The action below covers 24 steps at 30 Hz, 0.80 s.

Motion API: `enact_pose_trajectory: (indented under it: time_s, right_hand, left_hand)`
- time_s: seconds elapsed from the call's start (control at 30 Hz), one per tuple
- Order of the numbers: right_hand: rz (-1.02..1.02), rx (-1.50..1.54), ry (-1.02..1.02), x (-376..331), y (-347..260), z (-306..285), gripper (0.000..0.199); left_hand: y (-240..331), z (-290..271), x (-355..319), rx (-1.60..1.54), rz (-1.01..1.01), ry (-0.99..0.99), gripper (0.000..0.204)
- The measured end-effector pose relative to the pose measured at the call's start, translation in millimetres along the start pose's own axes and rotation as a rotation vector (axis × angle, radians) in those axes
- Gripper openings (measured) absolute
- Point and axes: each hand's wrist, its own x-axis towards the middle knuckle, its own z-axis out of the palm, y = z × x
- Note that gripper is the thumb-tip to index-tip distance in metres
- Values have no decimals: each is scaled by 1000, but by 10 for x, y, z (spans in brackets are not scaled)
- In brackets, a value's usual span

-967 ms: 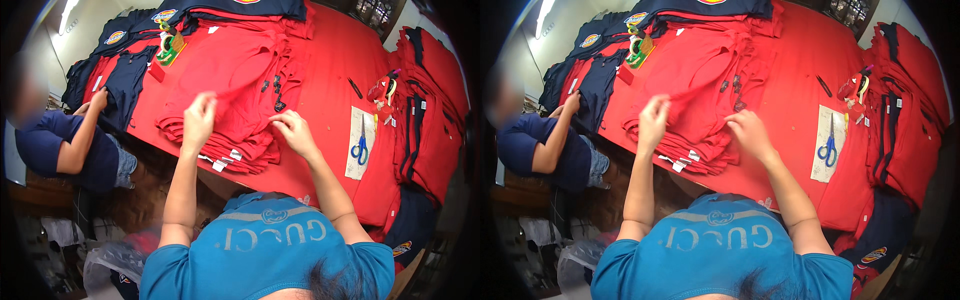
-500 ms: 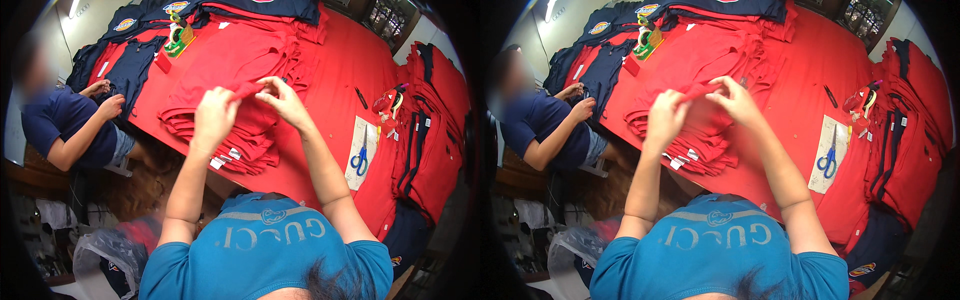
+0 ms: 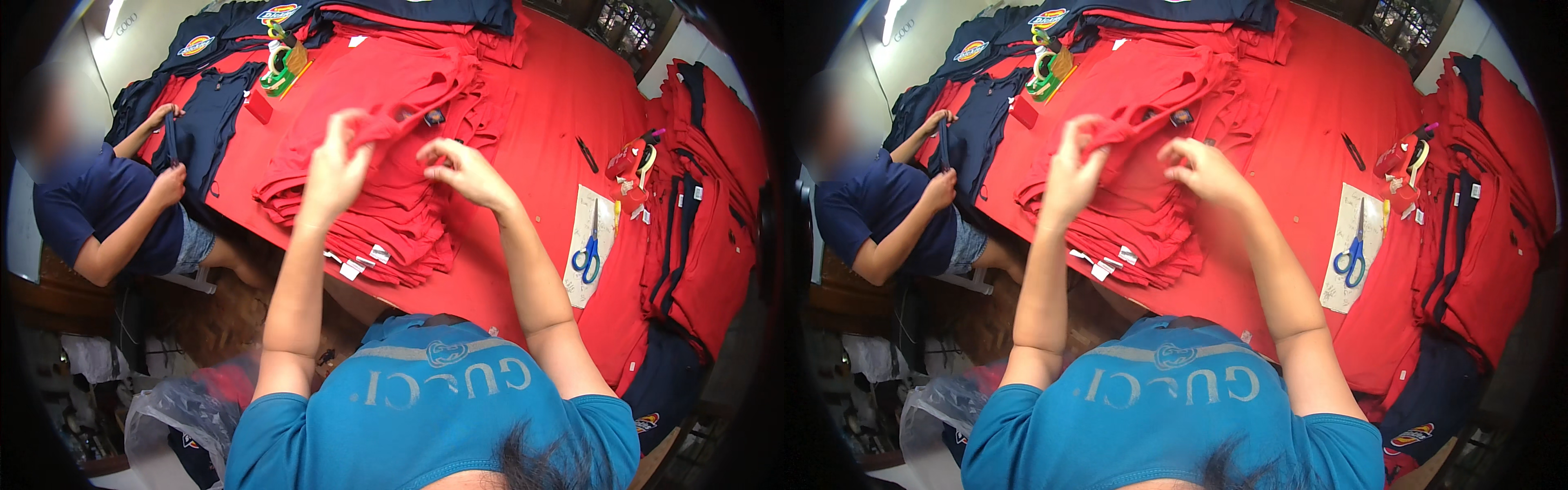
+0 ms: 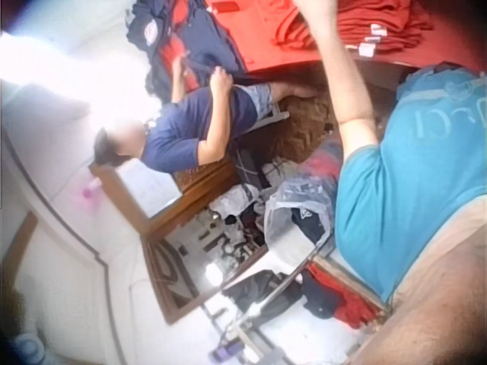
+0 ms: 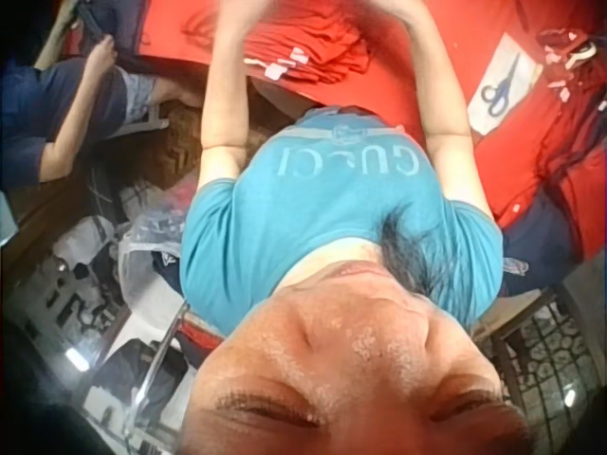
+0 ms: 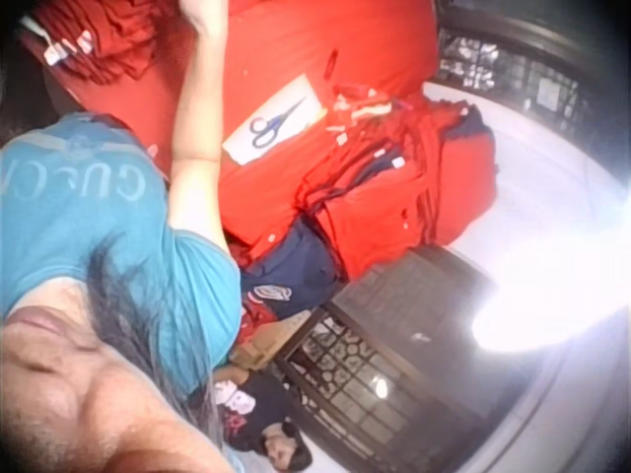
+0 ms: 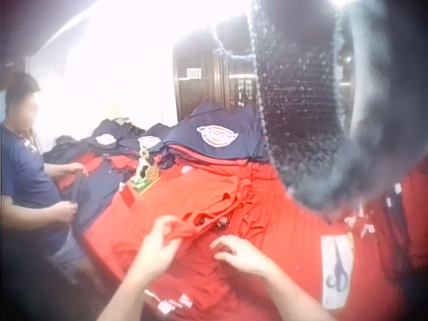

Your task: The person folds red t-shirts and stacks them on a table. They write on a notepad and use a pink marker to write on the tags of the shirts. The person also uses scissors to cut threads from the shirts.

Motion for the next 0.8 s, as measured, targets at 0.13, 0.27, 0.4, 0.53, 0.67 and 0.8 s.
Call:
enact_pose_trajectory:
  time_s: [0.13, 0.27, 0.4, 0.53, 0.67, 0.8]
  right_hand:
    - [86, -387, 33, -83, 321, 173, 24]
    - [-100, -96, 197, 94, -92, 84, 17]
    - [-131, 54, 255, 183, 72, 172, 21]
    - [48, -448, 24, -19, 331, 203, 25]
    - [113, -198, 86, 70, 74, 160, 26]
    - [77, -335, 95, 108, -84, -10, 26]
  left_hand:
    - [164, -343, 109, -5, 139, -234, 25]
    - [145, -39, -90, 499, 129, -296, 30]
    - [-107, 337, -50, 640, 192, -24, 18]
    - [87, -90, 97, 149, 226, 76, 27]
    - [96, 4, -98, 437, 161, -313, 12]
    - [-239, 407, -338, 526, 138, -259, 20]
